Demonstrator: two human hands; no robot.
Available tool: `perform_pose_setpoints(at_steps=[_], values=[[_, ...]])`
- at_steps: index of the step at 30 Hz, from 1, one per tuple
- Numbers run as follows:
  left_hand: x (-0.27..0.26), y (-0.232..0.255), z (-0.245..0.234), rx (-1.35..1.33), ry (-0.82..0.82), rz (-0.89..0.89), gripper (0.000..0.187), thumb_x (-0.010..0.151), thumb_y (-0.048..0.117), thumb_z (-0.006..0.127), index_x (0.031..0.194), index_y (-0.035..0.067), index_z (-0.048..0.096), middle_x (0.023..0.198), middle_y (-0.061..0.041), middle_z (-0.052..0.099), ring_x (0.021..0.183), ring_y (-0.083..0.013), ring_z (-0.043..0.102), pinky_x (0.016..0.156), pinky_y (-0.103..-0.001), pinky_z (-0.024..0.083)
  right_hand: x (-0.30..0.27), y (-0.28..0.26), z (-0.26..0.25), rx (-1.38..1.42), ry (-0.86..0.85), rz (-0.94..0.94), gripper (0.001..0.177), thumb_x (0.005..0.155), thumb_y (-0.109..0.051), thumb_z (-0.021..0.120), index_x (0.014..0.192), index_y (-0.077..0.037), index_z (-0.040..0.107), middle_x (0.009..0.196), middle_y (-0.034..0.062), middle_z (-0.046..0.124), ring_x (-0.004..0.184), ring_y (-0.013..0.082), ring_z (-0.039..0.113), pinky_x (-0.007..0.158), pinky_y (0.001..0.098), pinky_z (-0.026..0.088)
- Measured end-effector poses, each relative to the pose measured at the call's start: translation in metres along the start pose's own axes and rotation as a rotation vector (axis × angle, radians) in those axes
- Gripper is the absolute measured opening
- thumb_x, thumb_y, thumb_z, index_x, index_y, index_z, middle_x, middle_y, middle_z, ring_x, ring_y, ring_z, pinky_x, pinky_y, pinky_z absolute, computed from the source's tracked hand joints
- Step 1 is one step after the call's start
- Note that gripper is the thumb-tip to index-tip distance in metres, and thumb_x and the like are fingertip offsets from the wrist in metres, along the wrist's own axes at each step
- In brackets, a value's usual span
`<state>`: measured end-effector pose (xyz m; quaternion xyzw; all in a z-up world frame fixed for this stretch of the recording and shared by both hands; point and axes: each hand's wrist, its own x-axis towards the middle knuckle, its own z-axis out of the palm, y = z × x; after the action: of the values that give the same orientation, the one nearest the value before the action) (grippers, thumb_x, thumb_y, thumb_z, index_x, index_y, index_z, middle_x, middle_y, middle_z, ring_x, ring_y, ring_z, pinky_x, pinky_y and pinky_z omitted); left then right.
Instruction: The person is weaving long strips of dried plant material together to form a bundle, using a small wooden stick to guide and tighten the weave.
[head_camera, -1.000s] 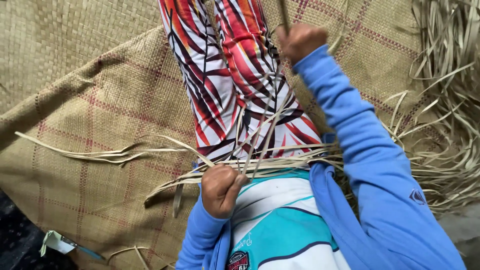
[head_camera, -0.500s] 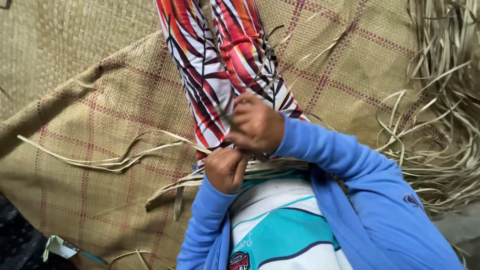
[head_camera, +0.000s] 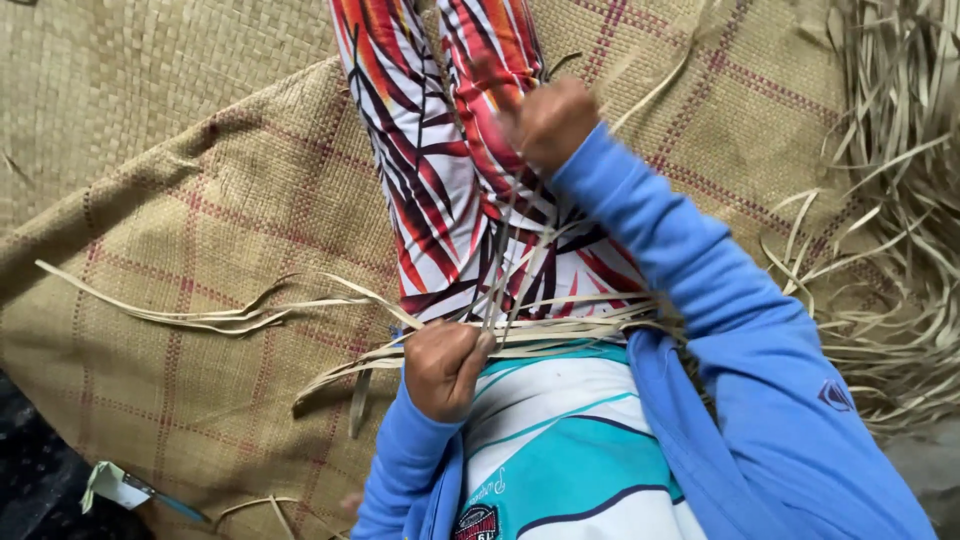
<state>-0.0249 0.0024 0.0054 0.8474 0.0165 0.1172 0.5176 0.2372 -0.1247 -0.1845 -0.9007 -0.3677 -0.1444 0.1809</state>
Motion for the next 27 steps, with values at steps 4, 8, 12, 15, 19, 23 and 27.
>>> perform_pose_setpoints(at_steps=[4,8,12,15,19,23,27], values=[[0.005,0.013,-0.006,-0.08,-0.038,-0.037,0.045,0.103,0.021,0.058,0.061,0.018,0.045,0.049,-0.002,0.039,0.041,-0.0297,0.049,0.047,-0.034,0.045,-0.007,0.106,0.056,-0.29,0.227,-0.198,0.064,0.105,-0.053,0.072,0.056,-0.018,0.053,0.05,0.0034,0.047,0.046,0.0246,0.051,0.055,0.0432,0.047],[0.012,0.01,-0.01,-0.056,-0.004,-0.046,0.045,0.105,0.025,0.055,0.061,0.017,0.045,0.047,-0.003,0.037,0.04,-0.0282,0.046,0.046,-0.034,0.044,0.001,0.15,0.051,-0.277,0.397,-0.038,0.058,0.109,-0.061,0.081,0.071,-0.018,0.072,0.075,-0.0026,0.073,0.077,0.0182,0.069,0.083,0.039,0.052],[0.008,-0.012,0.008,0.029,0.091,-0.019,0.043,0.104,0.023,0.057,0.063,0.013,0.048,0.049,-0.009,0.044,0.045,-0.0352,0.054,0.049,-0.038,0.048,-0.008,0.046,-0.06,0.254,0.423,-0.15,0.038,0.106,-0.027,0.071,0.071,-0.011,0.068,0.059,0.0082,0.061,0.052,0.0342,0.057,0.054,0.0416,0.048],[0.012,-0.013,0.019,0.075,0.09,-0.019,0.041,0.103,0.025,0.058,0.065,0.015,0.047,0.049,-0.006,0.044,0.046,-0.0312,0.056,0.05,-0.035,0.049,-0.04,-0.029,-0.096,1.064,-0.357,0.341,0.034,0.102,-0.024,0.059,0.077,-0.011,0.078,0.072,0.0042,0.079,0.074,0.0216,0.077,0.083,0.031,0.059],[0.018,-0.009,0.021,0.144,0.073,-0.004,0.039,0.103,0.024,0.059,0.066,0.014,0.05,0.048,-0.007,0.048,0.045,-0.0295,0.058,0.05,-0.036,0.05,-0.039,-0.079,-0.115,1.176,-0.154,-0.047,0.03,0.099,-0.019,0.07,0.071,-0.008,0.072,0.07,0.008,0.068,0.065,0.0306,0.066,0.065,0.0406,0.055],[0.017,-0.015,0.026,0.176,0.105,-0.03,0.042,0.102,0.025,0.059,0.063,0.016,0.048,0.047,-0.004,0.048,0.045,-0.0273,0.059,0.05,-0.033,0.051,-0.009,-0.103,-0.145,1.058,-0.097,-0.26,0.046,0.104,-0.017,0.061,0.059,-0.01,0.06,0.055,0.0043,0.057,0.048,0.0287,0.056,0.046,0.0362,0.049],[0.02,-0.009,0.022,0.177,0.127,0.007,0.04,0.102,0.024,0.06,0.064,0.017,0.048,0.047,-0.005,0.047,0.045,-0.028,0.058,0.048,-0.033,0.049,-0.009,-0.094,-0.126,0.81,-0.073,-0.25,0.052,0.105,-0.029,0.059,0.057,-0.011,0.055,0.053,0.002,0.057,0.047,0.0265,0.058,0.046,0.0343,0.049]])
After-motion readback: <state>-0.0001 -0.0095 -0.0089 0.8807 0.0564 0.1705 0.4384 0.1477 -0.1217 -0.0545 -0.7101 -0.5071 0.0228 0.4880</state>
